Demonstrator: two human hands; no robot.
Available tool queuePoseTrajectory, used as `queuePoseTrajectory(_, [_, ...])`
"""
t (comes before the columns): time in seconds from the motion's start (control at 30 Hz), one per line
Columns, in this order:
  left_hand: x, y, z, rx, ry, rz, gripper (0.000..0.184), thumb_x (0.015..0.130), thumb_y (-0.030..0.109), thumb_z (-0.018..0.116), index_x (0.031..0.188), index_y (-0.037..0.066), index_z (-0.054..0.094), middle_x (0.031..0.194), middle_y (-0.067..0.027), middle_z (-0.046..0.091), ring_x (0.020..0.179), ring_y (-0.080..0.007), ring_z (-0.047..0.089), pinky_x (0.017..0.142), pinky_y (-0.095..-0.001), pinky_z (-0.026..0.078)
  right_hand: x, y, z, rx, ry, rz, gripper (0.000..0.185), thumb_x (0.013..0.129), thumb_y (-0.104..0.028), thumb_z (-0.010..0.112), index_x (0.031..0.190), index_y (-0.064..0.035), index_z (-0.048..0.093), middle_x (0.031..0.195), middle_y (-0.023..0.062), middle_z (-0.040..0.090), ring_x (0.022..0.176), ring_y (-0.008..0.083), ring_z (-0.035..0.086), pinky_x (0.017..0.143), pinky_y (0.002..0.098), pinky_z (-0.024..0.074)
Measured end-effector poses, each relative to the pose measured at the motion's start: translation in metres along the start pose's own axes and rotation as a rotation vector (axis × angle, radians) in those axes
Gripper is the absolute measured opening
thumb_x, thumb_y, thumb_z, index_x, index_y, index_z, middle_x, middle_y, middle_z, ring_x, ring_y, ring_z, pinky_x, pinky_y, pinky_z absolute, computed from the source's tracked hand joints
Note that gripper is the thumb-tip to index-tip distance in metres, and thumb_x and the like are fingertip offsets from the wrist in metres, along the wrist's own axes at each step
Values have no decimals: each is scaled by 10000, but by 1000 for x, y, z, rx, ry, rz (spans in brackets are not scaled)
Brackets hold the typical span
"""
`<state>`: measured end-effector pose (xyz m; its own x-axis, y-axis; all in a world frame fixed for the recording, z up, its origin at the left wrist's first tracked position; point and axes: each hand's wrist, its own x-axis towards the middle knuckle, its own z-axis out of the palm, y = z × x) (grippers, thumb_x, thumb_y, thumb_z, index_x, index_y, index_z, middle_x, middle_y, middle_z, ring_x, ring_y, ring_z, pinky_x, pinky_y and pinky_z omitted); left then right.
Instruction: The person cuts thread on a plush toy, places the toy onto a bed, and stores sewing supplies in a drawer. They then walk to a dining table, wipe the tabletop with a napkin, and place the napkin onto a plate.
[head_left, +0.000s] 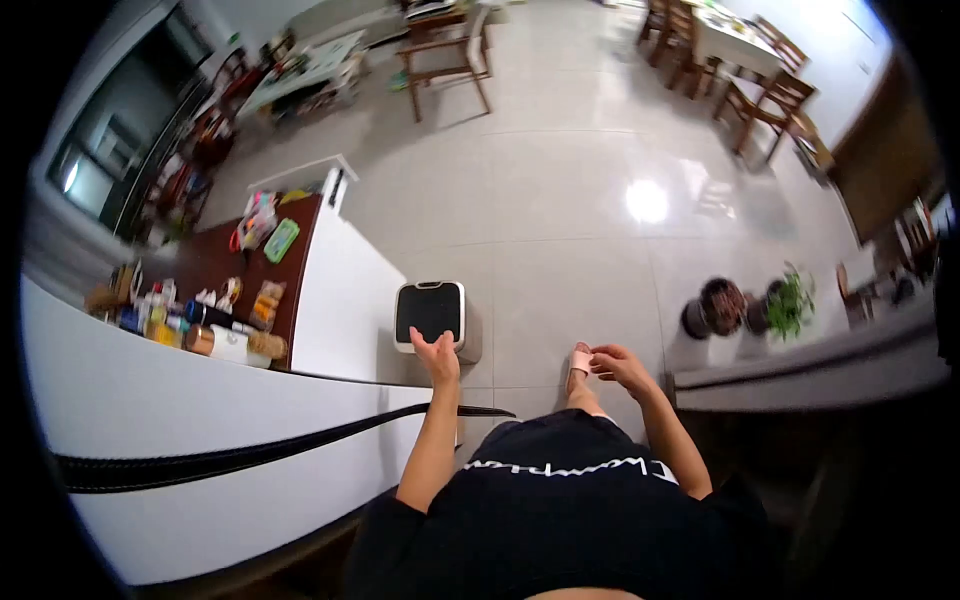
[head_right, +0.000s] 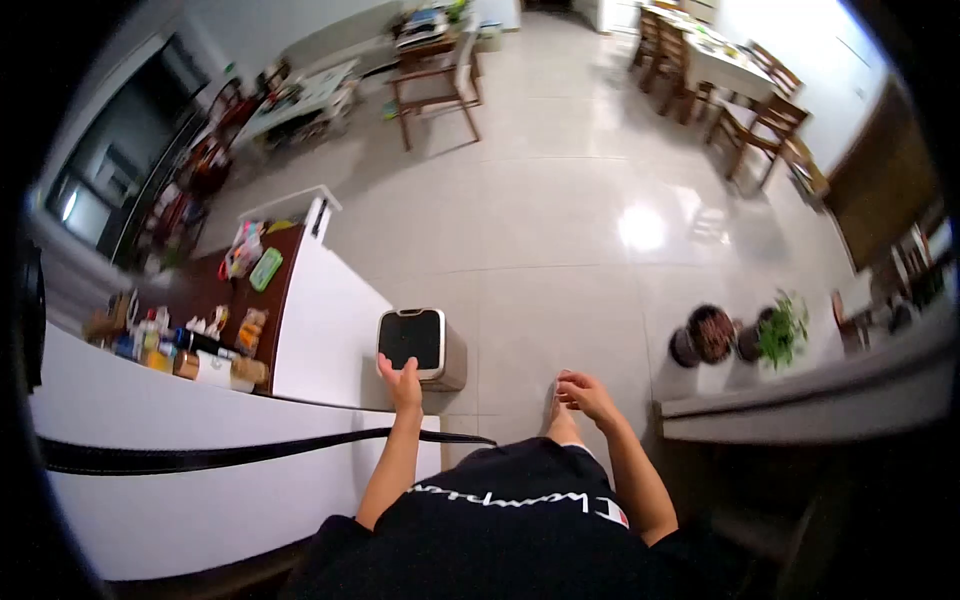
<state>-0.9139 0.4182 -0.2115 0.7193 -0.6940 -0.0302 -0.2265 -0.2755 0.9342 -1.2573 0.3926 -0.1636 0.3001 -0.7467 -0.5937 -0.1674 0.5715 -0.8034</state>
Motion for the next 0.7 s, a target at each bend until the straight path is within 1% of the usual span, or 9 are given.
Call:
queuePoseTrajectory(0.07, [-2, -8, 13, 10, 91, 14, 816, 723, 201, 617, 1319, -108, 153, 1335, -286, 232, 1155, -380, 386, 991, -384, 311, 8, -16, -22, 27, -9, -20, 312, 848, -233, 544, 1087, -33, 556, 930, 71, 605, 826, 156, 588, 710, 280, 472])
queuePoseTrajectory(0.13, [24, -43, 36, -104, 89, -443, 812, 700, 182, 617, 1326, -84, 174, 1305, -298, 277, 1177, -365, 371, 990, -391, 309, 65, -59, -42, 13, -45, -4, 316, 853, -237, 538, 1084, -23, 552, 956, 84, 601, 851, 170, 590, 728, 292, 476])
queuePoseTrajectory(0.17, [21, -17, 41, -130, 124, -583, 796, 689, 179, 611, 1323, -73, 200, 1211, -271, 393, 1091, -325, 456, 908, -363, 390, 79, -78, -51, -39, -87, -35, 321, 856, -238, 531, 1086, -15, 547, 946, 87, 604, 853, 175, 591, 741, 298, 476])
queuePoseTrajectory(0.2, [32, -11, 44, -166, 201, -606, 796, 689, 179, 611, 1323, -73, 200, 1211, -271, 393, 1091, -325, 456, 908, -363, 390, 111, -108, -54, -96, -152, -38, 321, 856, -238, 531, 1086, -15, 547, 946, 87, 604, 853, 175, 591, 741, 298, 476])
queuePoseTrajectory(0.27, [32, 1, 47, -251, 43, -529, 761, 711, 185, 601, 1322, -60, 218, 1054, -218, 497, 916, -251, 543, 771, -309, 450, 124, -134, -71, -187, -141, -73, 325, 857, -241, 527, 1087, -12, 548, 941, 86, 607, 849, 174, 591, 742, 296, 474])
queuePoseTrajectory(0.3, [47, 1, 54, -329, 224, -470, 719, 736, 179, 586, 1315, -58, 231, 960, -156, 534, 760, -180, 556, 678, -264, 453, 155, -175, -68, -208, -184, -94, 316, 859, -234, 521, 1079, -10, 552, 930, 87, 611, 844, 172, 592, 740, 295, 474])
queuePoseTrajectory(0.53, [135, 27, 86, -280, 211, -517, 554, 811, 179, 564, 1259, -49, 333, 1041, -150, 570, 807, -169, 588, 716, -284, 463, 275, -245, -43, -330, -324, -119, 294, 863, -221, 511, 1055, -6, 568, 912, 93, 618, 838, 164, 596, 731, 300, 479])
queuePoseTrajectory(0.6, [196, 19, 94, -266, 306, -349, 411, 827, 189, 556, 1153, -44, 464, 1027, -170, 588, 821, -189, 599, 738, -285, 468, 329, -262, -21, -460, -408, -34, 280, 864, -226, 512, 1046, -24, 576, 892, 74, 619, 810, 159, 590, 700, 281, 472])
queuePoseTrajectory(0.7, [247, 9, 93, -143, 440, -267, 382, 833, 201, 553, 1120, -43, 492, 979, -162, 601, 807, -207, 598, 728, -299, 469, 362, -283, -16, -506, -434, 9, 272, 857, -226, 527, 1042, -33, 578, 884, 66, 620, 798, 155, 587, 685, 271, 467])
